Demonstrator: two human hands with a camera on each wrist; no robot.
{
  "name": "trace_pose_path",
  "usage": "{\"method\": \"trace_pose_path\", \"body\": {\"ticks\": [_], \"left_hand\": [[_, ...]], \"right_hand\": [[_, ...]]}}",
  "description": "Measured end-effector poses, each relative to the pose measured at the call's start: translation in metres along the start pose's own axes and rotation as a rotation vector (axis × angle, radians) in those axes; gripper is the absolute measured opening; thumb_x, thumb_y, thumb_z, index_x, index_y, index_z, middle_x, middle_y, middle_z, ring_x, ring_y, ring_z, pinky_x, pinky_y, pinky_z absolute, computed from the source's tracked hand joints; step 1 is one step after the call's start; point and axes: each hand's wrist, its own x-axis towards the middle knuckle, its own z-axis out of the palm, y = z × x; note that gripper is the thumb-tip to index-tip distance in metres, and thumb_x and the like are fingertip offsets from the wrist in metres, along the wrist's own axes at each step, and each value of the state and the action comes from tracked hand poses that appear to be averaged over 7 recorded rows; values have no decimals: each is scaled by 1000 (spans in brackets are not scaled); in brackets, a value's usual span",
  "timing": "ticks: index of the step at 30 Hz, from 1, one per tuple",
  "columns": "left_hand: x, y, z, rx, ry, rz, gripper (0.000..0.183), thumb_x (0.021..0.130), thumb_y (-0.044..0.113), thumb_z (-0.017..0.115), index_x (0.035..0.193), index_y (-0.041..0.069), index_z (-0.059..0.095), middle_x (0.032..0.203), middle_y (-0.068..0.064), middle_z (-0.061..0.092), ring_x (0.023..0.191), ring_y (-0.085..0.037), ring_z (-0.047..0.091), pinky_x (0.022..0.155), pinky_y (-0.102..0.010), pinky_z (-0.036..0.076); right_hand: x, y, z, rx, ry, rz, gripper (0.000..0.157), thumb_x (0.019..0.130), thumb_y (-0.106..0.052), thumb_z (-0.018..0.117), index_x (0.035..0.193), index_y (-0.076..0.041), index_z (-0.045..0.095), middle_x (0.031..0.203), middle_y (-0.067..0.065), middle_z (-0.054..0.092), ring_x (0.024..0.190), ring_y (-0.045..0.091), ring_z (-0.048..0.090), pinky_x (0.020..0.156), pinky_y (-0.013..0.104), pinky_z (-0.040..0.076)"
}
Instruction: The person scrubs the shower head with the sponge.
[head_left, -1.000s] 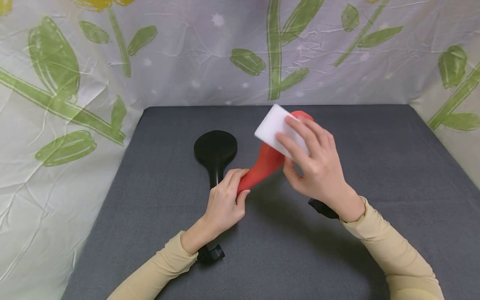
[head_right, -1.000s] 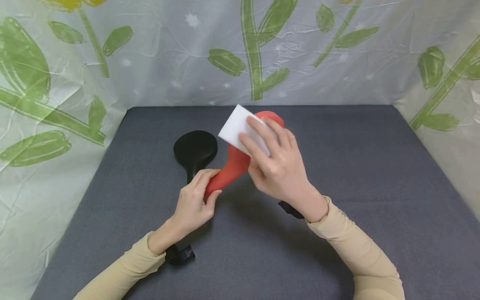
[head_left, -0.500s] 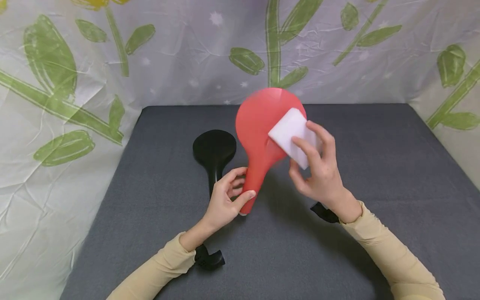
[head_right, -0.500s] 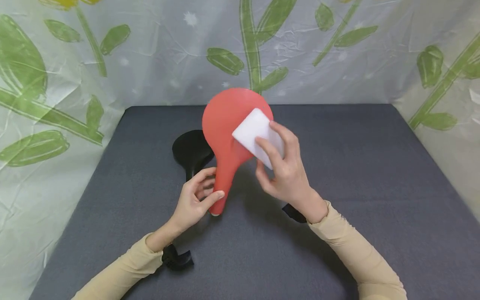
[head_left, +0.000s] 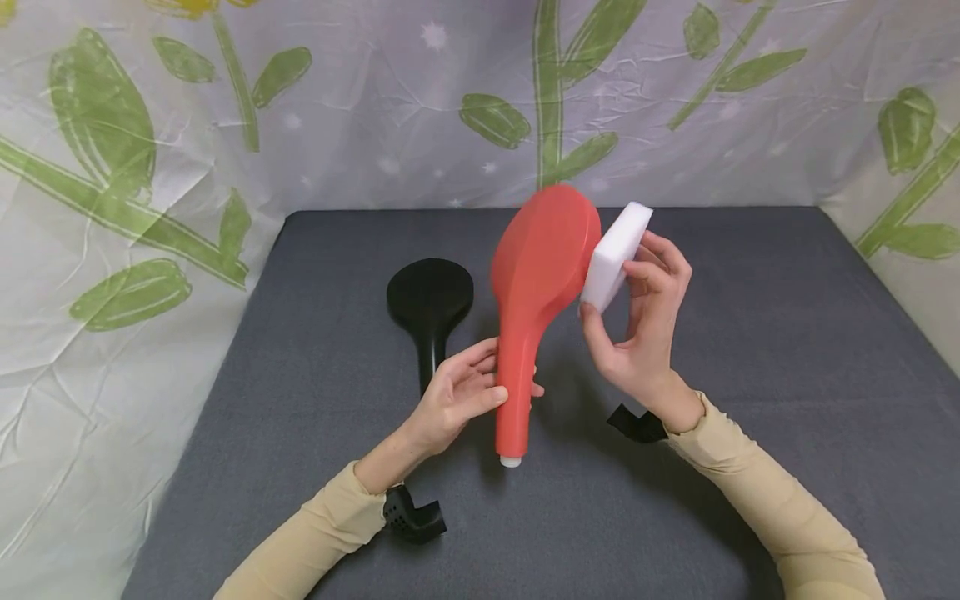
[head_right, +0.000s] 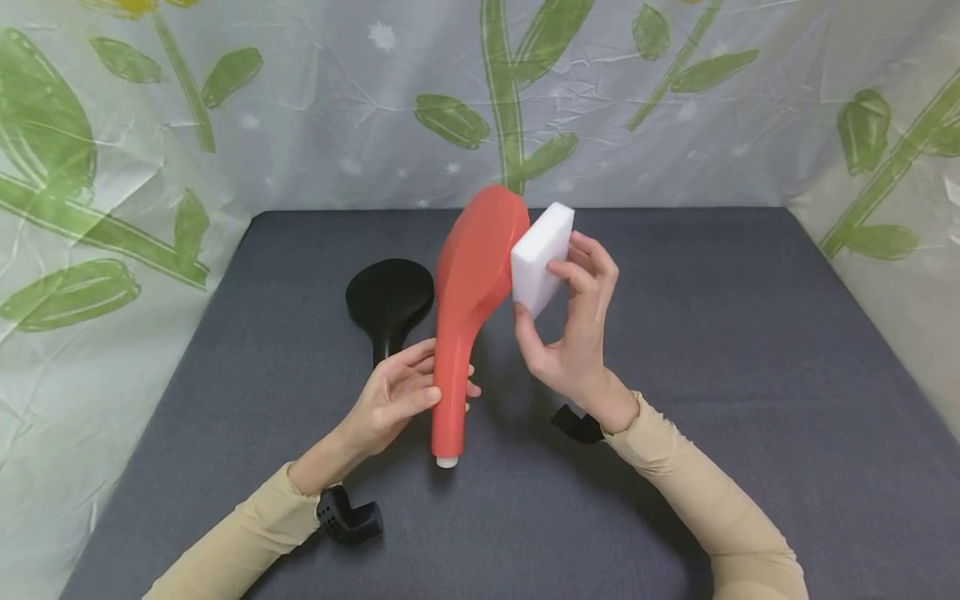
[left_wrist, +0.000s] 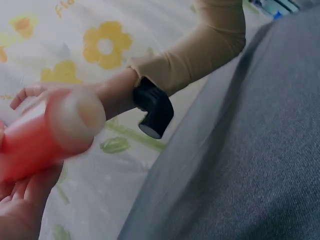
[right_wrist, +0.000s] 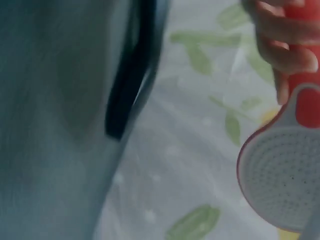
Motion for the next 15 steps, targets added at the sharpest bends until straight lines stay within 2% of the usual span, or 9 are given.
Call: {"method": "trace_pose_path", "body": {"ticks": [3, 6, 8, 10, 15], "left_hand": [[0, 0, 1, 3, -54, -12, 51, 92, 1, 51, 136, -12, 28, 117, -13, 55, 101, -28, 61, 88, -41, 49], [0, -1, 2, -1, -87, -41, 52, 93, 0, 48, 137, -12, 24, 115, -11, 56, 103, -24, 60, 91, -43, 47], [-1, -2, 3, -22, -83, -73, 51, 93, -2, 44, 138, -12, 22, 114, -11, 56, 102, -22, 59, 91, -42, 47], [-2, -2, 4, -55, -45, -120, 48, 91, -4, 42, 135, -10, 24, 111, -10, 54, 100, -19, 58, 90, -39, 48], [-4, -2, 8, -80, 40, -240, 39, 89, 2, 48, 125, -1, 33, 99, -8, 50, 87, -16, 53, 80, -30, 49]], "right_hand": [[-2, -2, 2, 145, -11, 67, 57, 82, -20, 67, 108, 17, 32, 129, 22, 29, 112, 38, 39, 88, 38, 43], [-10, -5, 6, 189, -74, 29, 57, 82, -19, 68, 109, 16, 32, 126, 24, 30, 112, 37, 39, 88, 37, 43], [-17, -7, 10, 170, -122, -19, 52, 82, -18, 68, 108, 14, 36, 126, 25, 30, 112, 35, 40, 88, 36, 43], [-22, -9, 13, 115, -183, -82, 45, 84, -17, 67, 107, 11, 41, 127, 25, 31, 114, 34, 40, 91, 36, 42], [-29, -13, 17, -40, -326, -259, 29, 87, -12, 60, 107, 4, 48, 126, 26, 34, 119, 35, 38, 93, 38, 41]]}}
